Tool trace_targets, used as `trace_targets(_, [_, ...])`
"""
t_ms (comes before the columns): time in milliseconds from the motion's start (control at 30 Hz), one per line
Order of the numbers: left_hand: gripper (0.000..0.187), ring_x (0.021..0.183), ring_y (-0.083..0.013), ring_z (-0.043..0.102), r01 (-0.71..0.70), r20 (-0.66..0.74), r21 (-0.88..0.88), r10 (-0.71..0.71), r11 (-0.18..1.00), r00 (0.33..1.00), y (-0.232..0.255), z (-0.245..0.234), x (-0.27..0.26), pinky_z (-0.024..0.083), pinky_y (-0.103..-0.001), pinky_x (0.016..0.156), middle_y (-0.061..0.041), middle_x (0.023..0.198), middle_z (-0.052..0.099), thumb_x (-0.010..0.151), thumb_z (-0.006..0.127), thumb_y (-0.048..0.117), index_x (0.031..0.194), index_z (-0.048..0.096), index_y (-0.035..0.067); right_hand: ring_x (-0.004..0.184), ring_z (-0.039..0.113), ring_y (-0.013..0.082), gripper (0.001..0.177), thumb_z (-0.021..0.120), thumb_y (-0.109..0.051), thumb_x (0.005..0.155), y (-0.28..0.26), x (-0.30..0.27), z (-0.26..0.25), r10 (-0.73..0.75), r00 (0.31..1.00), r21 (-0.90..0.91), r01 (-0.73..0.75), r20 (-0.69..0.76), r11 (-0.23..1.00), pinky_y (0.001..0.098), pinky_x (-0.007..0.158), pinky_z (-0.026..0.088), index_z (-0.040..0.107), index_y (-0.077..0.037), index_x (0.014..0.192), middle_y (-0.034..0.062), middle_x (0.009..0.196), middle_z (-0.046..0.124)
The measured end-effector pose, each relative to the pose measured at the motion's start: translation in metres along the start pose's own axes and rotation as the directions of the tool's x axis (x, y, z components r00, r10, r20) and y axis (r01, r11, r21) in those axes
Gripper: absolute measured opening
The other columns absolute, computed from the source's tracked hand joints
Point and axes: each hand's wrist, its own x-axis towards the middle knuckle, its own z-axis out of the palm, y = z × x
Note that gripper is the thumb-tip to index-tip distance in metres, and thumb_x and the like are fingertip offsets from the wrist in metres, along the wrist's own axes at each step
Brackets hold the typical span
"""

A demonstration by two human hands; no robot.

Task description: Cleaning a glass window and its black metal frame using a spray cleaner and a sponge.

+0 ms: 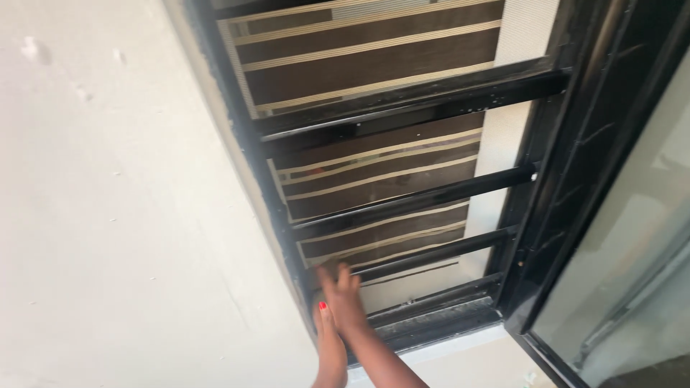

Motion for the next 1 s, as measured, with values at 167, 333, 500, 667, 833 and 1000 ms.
trace_targets(167, [0.083,0.157,-0.0268,0.016,0.383,0.11,-0.314,-0.367,0.869,0.924,-0.018,-0.018,0.003,0.009,-0.043,0.126,-0.009,0.173,0.018,0.099,0.032,0.063,0.163,0.015,0.014,0.129,0.044,0.042,0.077,0.077,-0.01,0.076,-0.022,-0.011,-0.039,-0.168,0.978,0.058,0.162,0.123,0.985,0.048,0.097,0.051,0.047,-0.023,0.146,0.0194,0.147,0.036])
trace_targets(333, [0.072,0.154,-0.0331,0.034,0.2,0.12,-0.001,-0.198,0.98,0.973,-0.092,-0.013,0.028,0.027,-0.046,0.124,-0.017,0.168,0.03,0.098,0.047,0.059,0.154,0.042,0.015,0.119,0.05,0.0391,0.066,0.076,-0.011,0.077,0.043,-0.011,-0.011,-0.364,0.931,-0.135,0.358,-0.016,0.924,0.0463,0.089,0.053,0.056,-0.024,0.138,0.0182,0.143,0.042])
trace_targets(500, [0.075,0.153,-0.0311,0.03,-0.211,0.242,0.401,0.119,0.892,0.963,0.045,0.01,-0.008,0.034,-0.045,0.119,-0.014,0.168,0.023,0.078,0.076,0.046,0.146,0.058,0.018,0.121,0.053,0.0329,0.048,0.07,-0.005,0.068,0.157,-0.016,-0.011,-0.192,0.952,-0.154,0.158,-0.238,0.975,0.0434,0.098,0.051,0.068,-0.025,0.112,0.0049,0.136,0.048])
trace_targets(667, [0.083,0.153,-0.0398,0.005,-0.538,0.525,0.811,0.12,0.229,0.843,0.092,0.015,0.02,0.014,-0.051,0.121,-0.021,0.172,0.005,0.094,0.056,0.06,0.157,0.034,0.01,0.129,0.048,0.0308,0.081,0.075,-0.019,0.075,0.237,-0.011,-0.046,0.72,0.656,0.927,-0.081,-0.227,0.366,0.0541,0.103,0.047,0.035,-0.029,0.144,0.0061,0.149,0.035])
trace_targets(833, [0.096,0.155,-0.0401,0.003,-0.548,0.551,0.834,-0.057,0.06,0.832,0.096,0.025,0.032,0.012,-0.051,0.125,-0.023,0.167,0.005,0.098,0.043,0.068,0.157,0.016,-0.002,0.139,0.044,0.0341,0.075,0.058,-0.06,0.085,0.28,0.025,-0.108,0.669,0.733,0.884,0.227,0.12,-0.408,0.0666,0.104,0.036,0.04,-0.029,0.151,0.0042,0.156,0.044])
trace_targets(1000, [0.109,0.155,-0.0415,-0.003,-0.534,0.53,0.846,-0.14,0.015,0.836,0.113,0.026,0.024,0.01,-0.051,0.125,-0.023,0.167,-0.002,0.093,0.045,0.077,0.158,0.006,-0.002,0.14,0.044,0.0348,0.081,0.053,-0.073,0.086,0.3,0.049,-0.075,0.626,0.773,0.809,0.304,0.098,-0.503,0.0663,0.108,0.034,0.046,-0.026,0.151,0.0055,0.154,0.05])
